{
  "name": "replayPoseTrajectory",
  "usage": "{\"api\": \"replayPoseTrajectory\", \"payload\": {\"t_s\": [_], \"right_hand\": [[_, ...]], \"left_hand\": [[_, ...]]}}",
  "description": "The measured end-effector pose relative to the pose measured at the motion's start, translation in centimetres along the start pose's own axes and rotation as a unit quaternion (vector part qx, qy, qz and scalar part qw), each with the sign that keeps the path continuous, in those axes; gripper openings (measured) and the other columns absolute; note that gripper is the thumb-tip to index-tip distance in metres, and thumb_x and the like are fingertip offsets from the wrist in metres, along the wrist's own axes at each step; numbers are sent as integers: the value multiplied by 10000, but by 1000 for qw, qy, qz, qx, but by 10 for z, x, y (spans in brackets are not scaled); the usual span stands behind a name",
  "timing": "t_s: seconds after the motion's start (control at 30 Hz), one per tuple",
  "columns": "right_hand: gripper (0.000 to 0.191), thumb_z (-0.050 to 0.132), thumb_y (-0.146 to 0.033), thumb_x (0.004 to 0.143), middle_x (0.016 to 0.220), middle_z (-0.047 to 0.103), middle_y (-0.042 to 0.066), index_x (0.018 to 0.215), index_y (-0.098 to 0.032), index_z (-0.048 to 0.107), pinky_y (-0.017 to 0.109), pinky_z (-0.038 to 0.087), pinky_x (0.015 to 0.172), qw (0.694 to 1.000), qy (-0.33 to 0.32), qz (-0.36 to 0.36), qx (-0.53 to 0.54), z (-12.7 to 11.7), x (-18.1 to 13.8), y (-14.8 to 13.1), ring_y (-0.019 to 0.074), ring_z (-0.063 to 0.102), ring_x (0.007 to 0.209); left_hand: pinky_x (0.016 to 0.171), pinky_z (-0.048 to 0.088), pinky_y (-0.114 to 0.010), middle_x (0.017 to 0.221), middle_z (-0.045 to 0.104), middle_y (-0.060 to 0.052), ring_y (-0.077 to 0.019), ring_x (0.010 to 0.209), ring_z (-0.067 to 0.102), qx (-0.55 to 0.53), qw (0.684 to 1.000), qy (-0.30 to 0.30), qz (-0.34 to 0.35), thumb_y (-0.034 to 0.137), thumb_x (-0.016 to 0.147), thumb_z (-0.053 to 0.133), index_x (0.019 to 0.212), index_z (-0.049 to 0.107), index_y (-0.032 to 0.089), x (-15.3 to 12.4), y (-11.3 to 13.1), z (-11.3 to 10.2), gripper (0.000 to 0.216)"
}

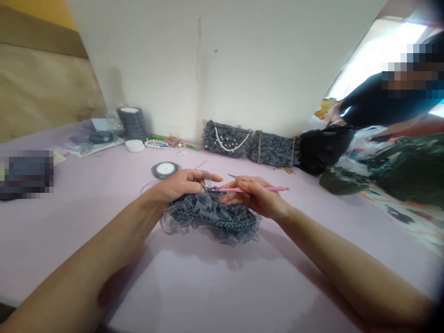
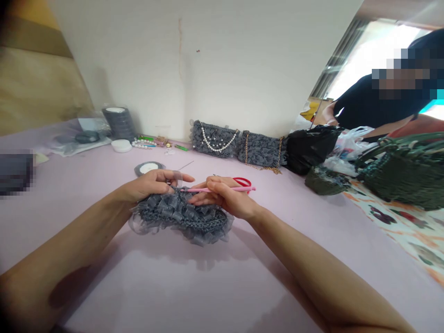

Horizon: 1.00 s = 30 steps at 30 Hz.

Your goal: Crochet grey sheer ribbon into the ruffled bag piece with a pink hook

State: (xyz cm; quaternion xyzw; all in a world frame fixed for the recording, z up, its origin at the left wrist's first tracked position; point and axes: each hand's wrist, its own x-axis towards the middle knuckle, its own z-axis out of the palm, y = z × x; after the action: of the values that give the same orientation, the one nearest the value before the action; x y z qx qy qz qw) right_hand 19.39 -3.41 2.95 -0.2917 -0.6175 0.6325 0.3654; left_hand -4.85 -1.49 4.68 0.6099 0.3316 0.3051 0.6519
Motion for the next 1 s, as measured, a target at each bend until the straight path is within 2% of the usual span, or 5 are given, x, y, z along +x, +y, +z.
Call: {"api": "replayPoseTrajectory", "payload": {"t_s": [0.23,0.43,0.6,0.8,1.0], "right_hand": [[314,488,-382,952,648,579,-13,708,-195,555,241,409,579,934,150,-99,-309,26,-5,0,124,522,630],[383,448,-368,953,584,356,-46,616,-214,349,249,285,514,904,210,-111,-356,29,-1,1,105,341,552],[386,426,-368,968,574,372,-45,621,-214,353,254,261,506,904,198,-103,-365,26,0,-3,106,356,548],[376,428,-341,989,577,336,-58,647,-216,333,249,268,503,880,178,-146,-416,29,-5,-3,90,331,513],[296,408,-258,1007,631,421,-29,717,-225,361,266,269,517,681,167,-303,-646,25,-5,9,112,345,527]], "left_hand": [[718,524,-268,948,719,-59,-162,788,666,-72,996,-44,-31,182,720,730,1208,697,195,5,-12,13,489],[894,511,-364,1089,743,-88,-238,1005,679,-29,999,-24,-36,375,759,774,1150,720,210,9,-17,17,429],[941,452,-370,1002,748,-81,-292,1058,624,273,939,196,72,602,782,676,878,786,206,12,-13,-3,422],[802,483,-318,944,693,-45,-202,898,632,182,967,132,120,504,843,652,1497,380,204,6,-11,16,769],[789,445,-283,893,667,-4,-153,837,614,210,949,175,157,246,806,665,1558,224,206,1,-12,44,872]]}}
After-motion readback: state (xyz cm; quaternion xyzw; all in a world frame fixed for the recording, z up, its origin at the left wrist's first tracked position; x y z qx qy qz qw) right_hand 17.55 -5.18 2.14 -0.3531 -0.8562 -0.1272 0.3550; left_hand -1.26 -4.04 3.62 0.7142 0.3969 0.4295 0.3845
